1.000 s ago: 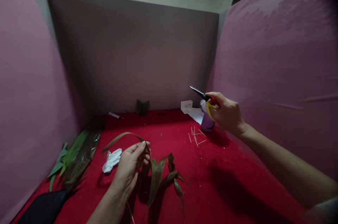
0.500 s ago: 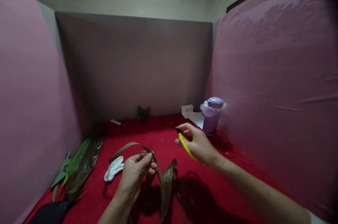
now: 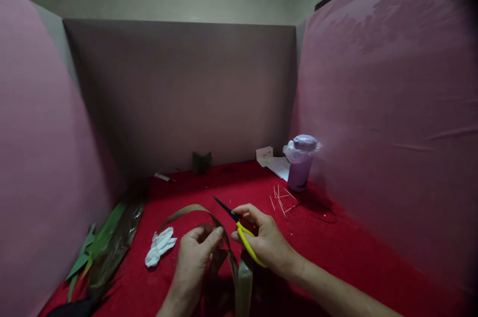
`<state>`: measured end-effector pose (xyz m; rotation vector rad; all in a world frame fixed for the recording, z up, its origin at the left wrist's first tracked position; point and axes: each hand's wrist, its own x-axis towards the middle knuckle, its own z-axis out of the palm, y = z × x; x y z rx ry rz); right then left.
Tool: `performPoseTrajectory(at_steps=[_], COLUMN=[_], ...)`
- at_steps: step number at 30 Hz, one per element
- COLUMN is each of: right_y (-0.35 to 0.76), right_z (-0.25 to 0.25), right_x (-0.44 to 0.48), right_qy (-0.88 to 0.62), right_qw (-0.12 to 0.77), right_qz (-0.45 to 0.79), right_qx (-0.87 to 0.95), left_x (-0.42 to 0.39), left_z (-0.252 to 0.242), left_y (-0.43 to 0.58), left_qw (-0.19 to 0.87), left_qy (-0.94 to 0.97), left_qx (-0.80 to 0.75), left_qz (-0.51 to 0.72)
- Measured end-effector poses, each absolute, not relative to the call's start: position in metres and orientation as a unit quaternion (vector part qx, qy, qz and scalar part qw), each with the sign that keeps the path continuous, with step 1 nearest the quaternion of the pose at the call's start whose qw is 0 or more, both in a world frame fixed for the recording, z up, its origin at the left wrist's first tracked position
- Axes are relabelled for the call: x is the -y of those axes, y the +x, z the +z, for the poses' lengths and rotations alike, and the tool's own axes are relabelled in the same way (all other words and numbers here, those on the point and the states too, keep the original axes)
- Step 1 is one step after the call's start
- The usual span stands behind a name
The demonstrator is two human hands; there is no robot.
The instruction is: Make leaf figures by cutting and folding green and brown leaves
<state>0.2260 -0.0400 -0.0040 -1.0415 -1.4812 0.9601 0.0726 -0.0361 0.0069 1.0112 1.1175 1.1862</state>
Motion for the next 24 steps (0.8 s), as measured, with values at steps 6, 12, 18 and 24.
performPoseTrajectory(at_steps=[6, 12, 18, 24], right_y=[0.220, 0.223, 0.221, 0.219], right_z=[-0.009, -0.006, -0.007, -0.010], right_x=[0.043, 0.046, 0.047, 0.047], right_qy=[-0.411, -0.411, -0.403, -0.384], right_qw=[0.533, 0.540, 0.531, 0.545], right_qz=[0.440, 0.455, 0.462, 0.481], right_qx=[0.594, 0.577, 0.585, 0.569], left_x=[0.037, 0.036, 0.039, 0.038], left_z=[0.007, -0.005, 0.000, -0.002], left_y=[0.078, 0.080, 0.086, 0.084], left_qw=[0.572, 0.566, 0.559, 0.576], left_qy=[0.428, 0.431, 0.448, 0.446], left_qx=[-0.487, -0.476, -0.485, -0.466], left_qz=[0.503, 0.517, 0.501, 0.501])
